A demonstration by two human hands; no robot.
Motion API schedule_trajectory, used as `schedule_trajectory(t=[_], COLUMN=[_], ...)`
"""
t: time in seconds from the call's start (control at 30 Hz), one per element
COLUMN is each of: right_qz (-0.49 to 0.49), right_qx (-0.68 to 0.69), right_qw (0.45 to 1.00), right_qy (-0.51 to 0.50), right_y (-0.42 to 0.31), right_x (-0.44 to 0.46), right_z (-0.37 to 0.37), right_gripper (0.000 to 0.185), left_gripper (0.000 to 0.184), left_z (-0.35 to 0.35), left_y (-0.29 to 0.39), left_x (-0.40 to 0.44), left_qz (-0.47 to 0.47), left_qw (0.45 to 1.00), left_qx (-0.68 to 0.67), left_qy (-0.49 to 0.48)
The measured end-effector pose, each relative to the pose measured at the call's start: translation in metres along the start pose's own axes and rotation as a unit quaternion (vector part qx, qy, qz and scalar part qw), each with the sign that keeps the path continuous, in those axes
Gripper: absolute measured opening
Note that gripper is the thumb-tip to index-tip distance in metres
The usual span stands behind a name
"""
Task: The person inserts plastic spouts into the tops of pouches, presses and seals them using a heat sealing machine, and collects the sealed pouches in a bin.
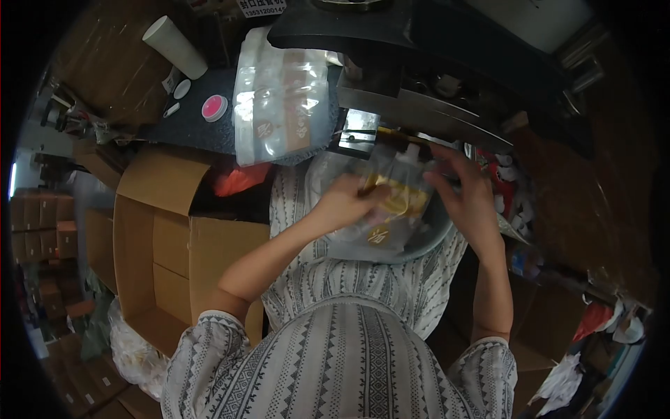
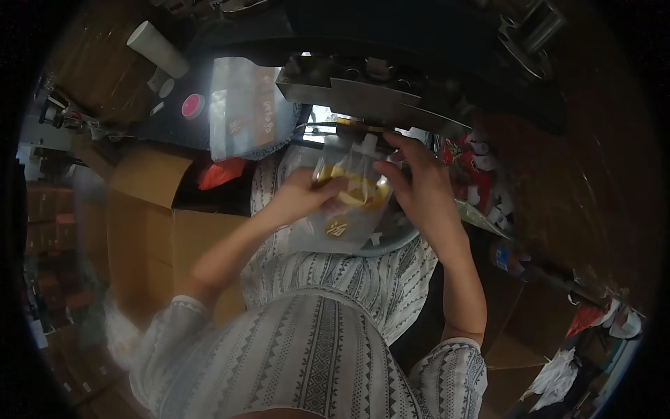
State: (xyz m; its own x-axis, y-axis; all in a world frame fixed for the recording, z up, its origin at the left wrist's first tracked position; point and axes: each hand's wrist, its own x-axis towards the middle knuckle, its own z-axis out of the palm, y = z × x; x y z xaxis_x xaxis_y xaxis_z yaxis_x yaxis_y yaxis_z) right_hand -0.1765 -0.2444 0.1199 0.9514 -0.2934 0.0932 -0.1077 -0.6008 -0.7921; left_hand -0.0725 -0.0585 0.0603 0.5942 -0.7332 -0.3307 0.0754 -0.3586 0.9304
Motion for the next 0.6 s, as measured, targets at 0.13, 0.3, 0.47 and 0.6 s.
schedule_trajectory(t=[0.13,0.3,0.47,0.6], right_qz=[-0.001,0.101,0.193,0.164], right_qx=[-0.164,-0.426,-0.296,-0.297], right_qw=[0.982,0.878,0.929,0.935], right_qy=[0.097,0.196,0.111,0.108], right_y=[0.024,0.101,0.088,0.073], right_x=[-0.02,-0.013,-0.009,-0.021], right_z=[-0.022,-0.033,-0.035,-0.041], right_gripper=[0.032,0.031,0.026,0.028], left_gripper=[0.031,0.037,0.042,0.041], left_z=[-0.002,-0.007,-0.075,-0.07], left_y=[0.012,0.007,-0.039,-0.051], left_x=[0.035,0.028,0.022,-0.011], left_qz=[-0.049,-0.038,0.164,0.224], left_qw=[0.994,0.981,0.635,0.779], left_qx=[-0.091,-0.191,0.633,0.491], left_qy=[-0.024,0.004,0.411,0.319])
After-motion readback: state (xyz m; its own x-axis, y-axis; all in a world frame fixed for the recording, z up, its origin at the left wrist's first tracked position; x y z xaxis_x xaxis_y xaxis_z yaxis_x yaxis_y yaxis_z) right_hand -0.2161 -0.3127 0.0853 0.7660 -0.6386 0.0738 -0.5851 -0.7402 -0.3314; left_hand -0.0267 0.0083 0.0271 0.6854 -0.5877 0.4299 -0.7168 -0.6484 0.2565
